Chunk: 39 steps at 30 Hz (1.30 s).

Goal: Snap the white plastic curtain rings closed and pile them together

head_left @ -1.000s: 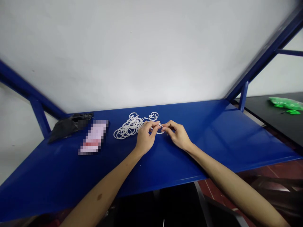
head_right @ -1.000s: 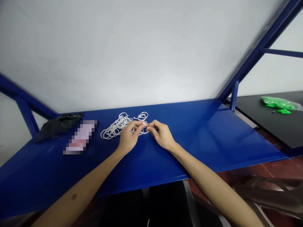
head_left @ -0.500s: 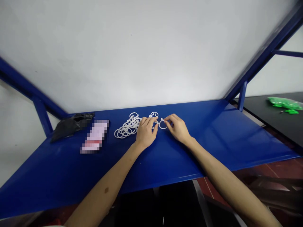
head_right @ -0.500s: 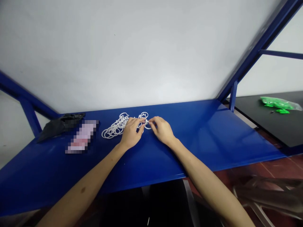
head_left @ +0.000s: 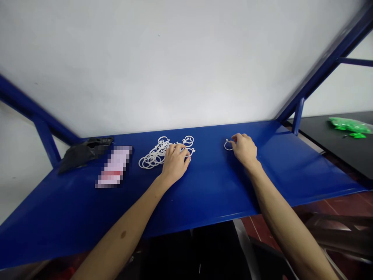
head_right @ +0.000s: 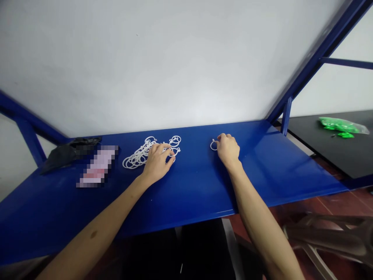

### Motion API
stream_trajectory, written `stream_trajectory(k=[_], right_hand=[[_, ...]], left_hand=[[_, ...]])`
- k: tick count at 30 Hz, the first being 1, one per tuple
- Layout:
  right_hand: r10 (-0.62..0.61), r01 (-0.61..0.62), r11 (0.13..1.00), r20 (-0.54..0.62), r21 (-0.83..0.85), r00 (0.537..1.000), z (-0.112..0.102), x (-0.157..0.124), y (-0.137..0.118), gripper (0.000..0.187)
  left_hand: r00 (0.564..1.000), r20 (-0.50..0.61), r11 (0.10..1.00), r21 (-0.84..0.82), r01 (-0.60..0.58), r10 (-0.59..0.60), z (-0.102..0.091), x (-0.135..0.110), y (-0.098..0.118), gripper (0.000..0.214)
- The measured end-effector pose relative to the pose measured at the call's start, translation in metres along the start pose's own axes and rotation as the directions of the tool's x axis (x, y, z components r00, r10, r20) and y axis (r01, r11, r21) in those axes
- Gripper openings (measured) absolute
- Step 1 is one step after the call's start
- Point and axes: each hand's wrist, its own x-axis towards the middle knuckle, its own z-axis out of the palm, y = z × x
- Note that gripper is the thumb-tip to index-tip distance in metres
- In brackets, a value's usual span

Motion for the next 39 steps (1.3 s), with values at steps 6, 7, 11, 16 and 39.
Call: stream_trajectory(k=[6,7,11,16,39], right_hand=[[-0.098,0.102,0.994,-0.084,0.046,0.992,-0.002,-0.001,-0.003,0.022],[-0.110,0.117,0.990,-0.087,0.083,0.990,-0.001,-0.001,-0.004,0.022],[-0.256,0.257,0.895,-0.053,0.365,0.965,0.004,-0.005,-0.016,0.021],[-0.453,0.260,0.624,0.070,0.737,0.889,0.005,-0.037,-0.057,0.025],[-0.492,0.226,0.532,0.081,0.816,0.867,-0.012,-0.043,-0.067,0.021]], left_hand=[[0.998,-0.067,0.997,-0.078,0.012,-0.017,0.000,0.001,0.006,0.007],[0.996,-0.082,0.995,-0.101,0.017,-0.025,-0.001,0.002,0.008,0.006],[0.985,-0.159,0.980,-0.194,0.033,-0.064,-0.009,0.004,0.017,0.007],[0.978,-0.210,0.961,-0.274,-0.048,-0.011,-0.016,0.002,0.029,0.012],[0.985,-0.158,0.917,-0.399,0.005,-0.075,-0.011,-0.001,0.025,0.013]])
